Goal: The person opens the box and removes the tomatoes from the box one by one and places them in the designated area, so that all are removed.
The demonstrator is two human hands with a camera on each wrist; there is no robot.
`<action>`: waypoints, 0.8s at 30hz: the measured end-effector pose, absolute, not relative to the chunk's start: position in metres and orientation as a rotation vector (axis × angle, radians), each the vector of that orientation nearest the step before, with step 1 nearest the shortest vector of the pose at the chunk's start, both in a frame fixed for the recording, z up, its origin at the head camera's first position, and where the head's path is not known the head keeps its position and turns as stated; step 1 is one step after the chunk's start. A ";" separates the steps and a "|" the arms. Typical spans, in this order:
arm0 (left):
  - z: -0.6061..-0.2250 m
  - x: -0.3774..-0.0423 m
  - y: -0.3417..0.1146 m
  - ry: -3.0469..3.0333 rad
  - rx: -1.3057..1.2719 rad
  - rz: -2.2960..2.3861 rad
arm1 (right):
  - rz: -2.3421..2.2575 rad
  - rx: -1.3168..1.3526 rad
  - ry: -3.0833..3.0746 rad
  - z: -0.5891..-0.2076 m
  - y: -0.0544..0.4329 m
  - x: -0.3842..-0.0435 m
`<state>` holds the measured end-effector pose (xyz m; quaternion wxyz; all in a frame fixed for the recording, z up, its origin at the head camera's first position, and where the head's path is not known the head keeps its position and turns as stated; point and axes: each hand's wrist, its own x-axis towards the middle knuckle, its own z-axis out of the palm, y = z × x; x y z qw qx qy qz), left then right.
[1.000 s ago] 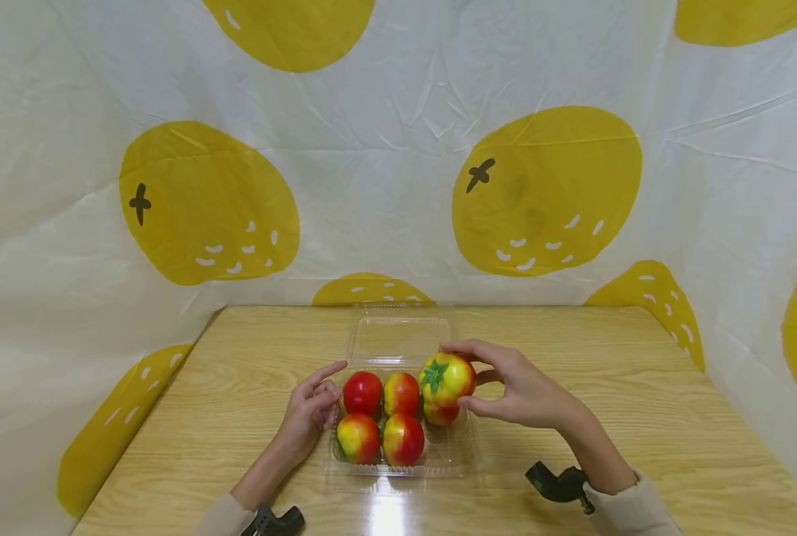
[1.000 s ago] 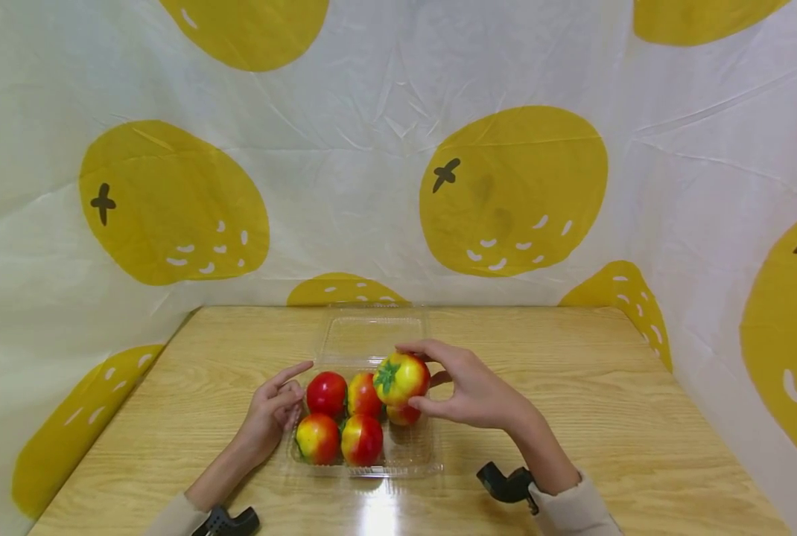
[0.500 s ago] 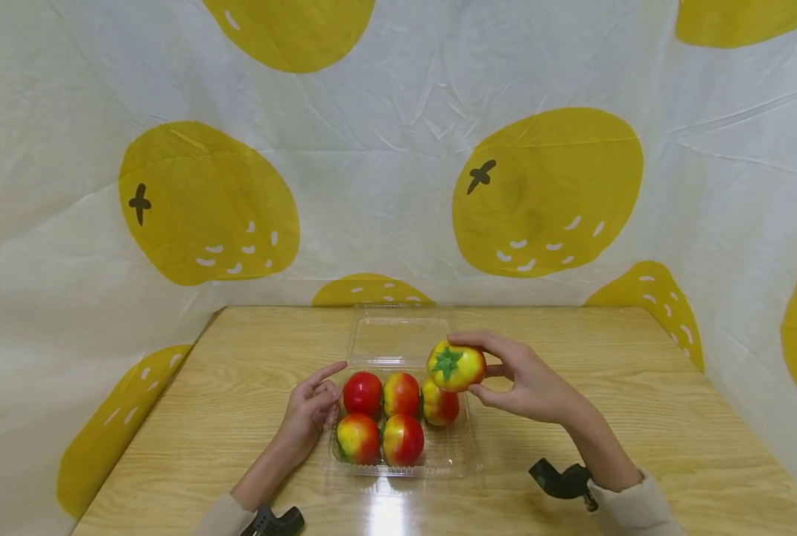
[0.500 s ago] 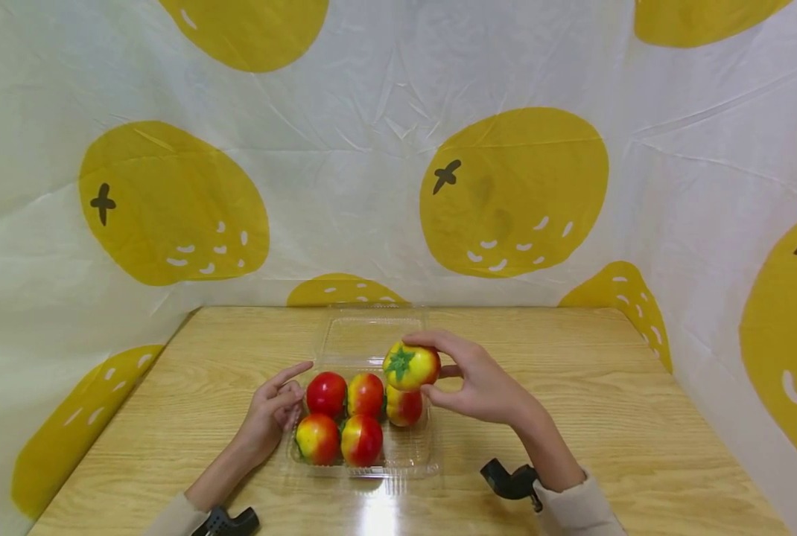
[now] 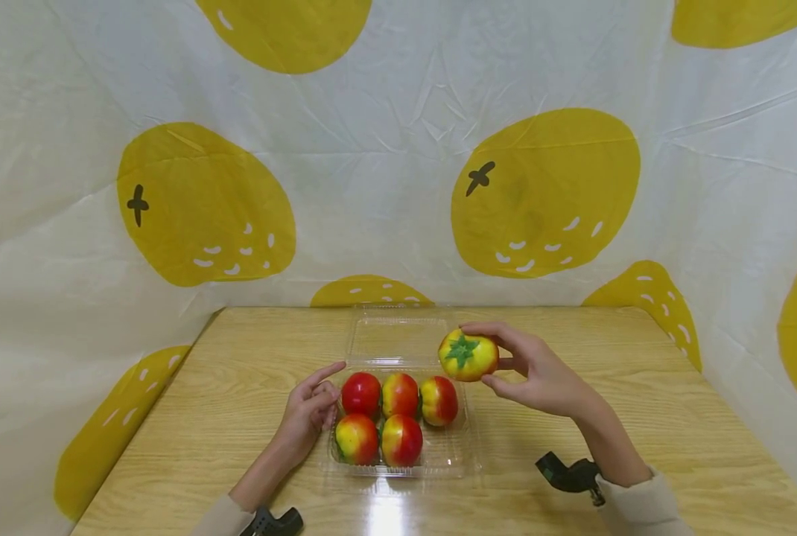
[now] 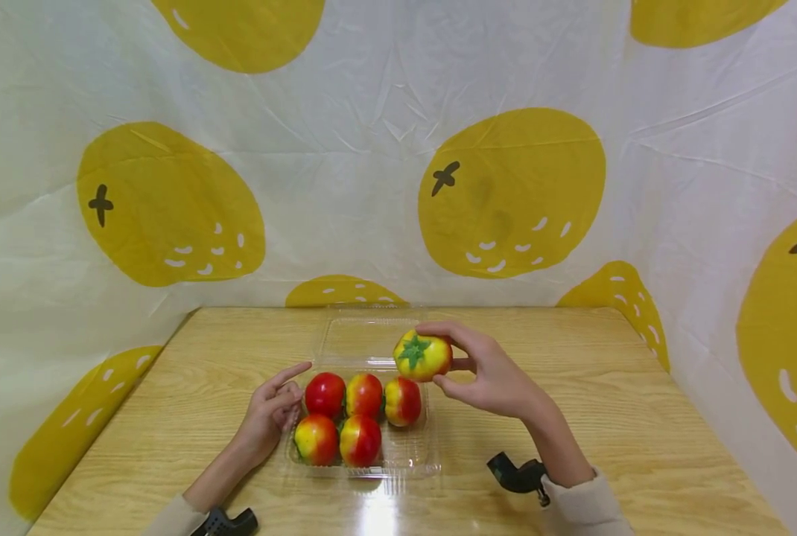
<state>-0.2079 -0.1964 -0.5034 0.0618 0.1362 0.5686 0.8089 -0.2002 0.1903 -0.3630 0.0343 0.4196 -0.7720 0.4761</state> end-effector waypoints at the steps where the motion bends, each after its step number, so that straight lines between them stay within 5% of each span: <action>1: -0.503 -0.208 -0.196 1.719 0.413 2.446 | 1.463 1.286 -2.372 -0.363 0.191 -0.200; 24: -0.502 -0.207 -0.197 1.711 0.406 2.447 | 1.450 1.110 -2.352 -0.358 0.218 -0.206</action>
